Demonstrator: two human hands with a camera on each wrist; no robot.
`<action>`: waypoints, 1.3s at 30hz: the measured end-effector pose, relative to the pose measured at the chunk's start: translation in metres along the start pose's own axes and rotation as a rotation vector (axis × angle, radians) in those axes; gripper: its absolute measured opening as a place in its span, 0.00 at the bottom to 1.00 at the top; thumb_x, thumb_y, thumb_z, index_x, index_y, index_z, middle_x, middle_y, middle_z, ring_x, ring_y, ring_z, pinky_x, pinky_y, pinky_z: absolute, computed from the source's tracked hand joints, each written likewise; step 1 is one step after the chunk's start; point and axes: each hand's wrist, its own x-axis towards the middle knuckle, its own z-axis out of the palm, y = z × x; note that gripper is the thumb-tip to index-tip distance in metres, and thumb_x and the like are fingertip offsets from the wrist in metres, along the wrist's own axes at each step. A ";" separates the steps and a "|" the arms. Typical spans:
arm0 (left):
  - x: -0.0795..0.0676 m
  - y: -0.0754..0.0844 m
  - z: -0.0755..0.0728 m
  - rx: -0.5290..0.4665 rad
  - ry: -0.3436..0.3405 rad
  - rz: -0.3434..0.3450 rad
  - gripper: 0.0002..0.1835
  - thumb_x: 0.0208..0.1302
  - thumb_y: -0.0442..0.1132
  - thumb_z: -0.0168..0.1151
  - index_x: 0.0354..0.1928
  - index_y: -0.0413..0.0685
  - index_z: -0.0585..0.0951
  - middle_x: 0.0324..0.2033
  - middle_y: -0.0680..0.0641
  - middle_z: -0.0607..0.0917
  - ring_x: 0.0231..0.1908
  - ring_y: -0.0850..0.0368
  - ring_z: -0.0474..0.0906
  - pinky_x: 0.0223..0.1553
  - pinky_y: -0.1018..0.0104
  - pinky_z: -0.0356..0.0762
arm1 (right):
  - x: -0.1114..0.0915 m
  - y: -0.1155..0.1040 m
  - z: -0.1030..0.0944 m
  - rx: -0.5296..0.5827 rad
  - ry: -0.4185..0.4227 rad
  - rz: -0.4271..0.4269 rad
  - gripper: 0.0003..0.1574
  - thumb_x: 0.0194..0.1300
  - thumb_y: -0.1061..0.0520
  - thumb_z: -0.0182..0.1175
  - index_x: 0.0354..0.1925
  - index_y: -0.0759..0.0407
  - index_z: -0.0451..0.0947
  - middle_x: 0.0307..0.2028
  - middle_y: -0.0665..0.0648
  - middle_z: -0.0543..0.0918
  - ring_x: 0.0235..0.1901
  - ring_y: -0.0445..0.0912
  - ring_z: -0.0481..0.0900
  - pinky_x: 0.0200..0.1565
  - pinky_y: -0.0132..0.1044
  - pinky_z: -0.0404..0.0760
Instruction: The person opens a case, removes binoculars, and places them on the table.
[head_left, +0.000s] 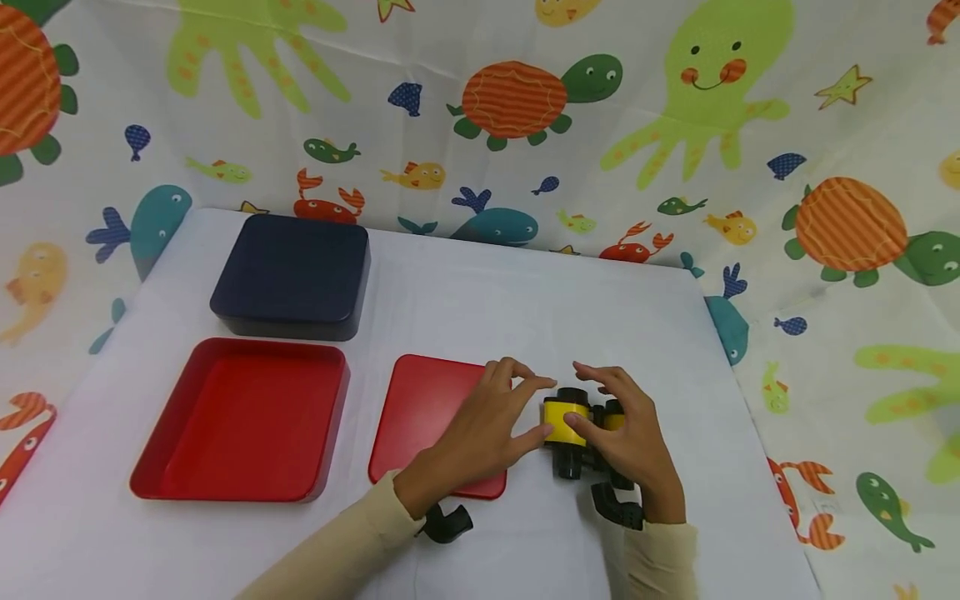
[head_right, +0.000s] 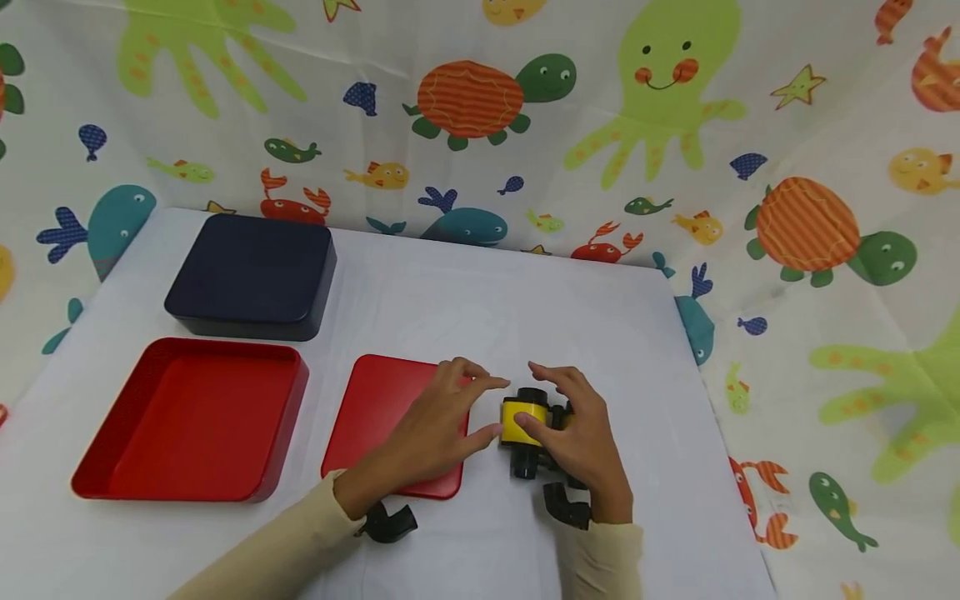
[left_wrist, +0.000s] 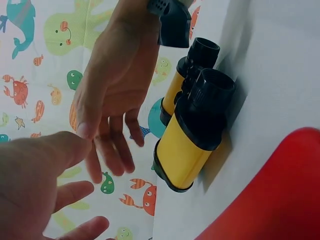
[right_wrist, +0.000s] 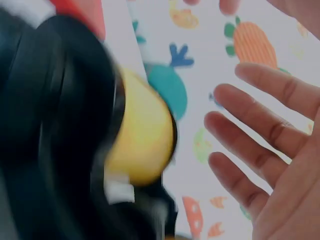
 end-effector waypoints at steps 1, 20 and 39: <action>-0.002 -0.001 -0.001 -0.008 0.008 -0.003 0.29 0.71 0.53 0.69 0.72 0.60 0.78 0.63 0.47 0.77 0.63 0.50 0.73 0.53 0.61 0.82 | 0.004 -0.003 0.003 0.011 -0.005 -0.007 0.44 0.58 0.57 0.79 0.72 0.41 0.77 0.62 0.52 0.84 0.60 0.52 0.81 0.60 0.48 0.78; -0.016 -0.010 -0.076 -0.143 0.116 -0.179 0.36 0.66 0.48 0.74 0.76 0.62 0.74 0.66 0.47 0.72 0.70 0.48 0.63 0.59 0.47 0.82 | 0.061 -0.063 0.026 0.194 -0.007 -0.097 0.41 0.64 0.56 0.74 0.73 0.40 0.76 0.58 0.51 0.86 0.60 0.44 0.83 0.60 0.45 0.81; -0.028 -0.036 -0.106 -0.052 0.090 -0.210 0.38 0.64 0.49 0.76 0.75 0.60 0.74 0.67 0.44 0.73 0.70 0.45 0.65 0.60 0.40 0.82 | 0.095 -0.103 0.051 0.196 -0.080 -0.098 0.39 0.68 0.49 0.72 0.74 0.42 0.74 0.58 0.49 0.86 0.57 0.43 0.84 0.58 0.50 0.86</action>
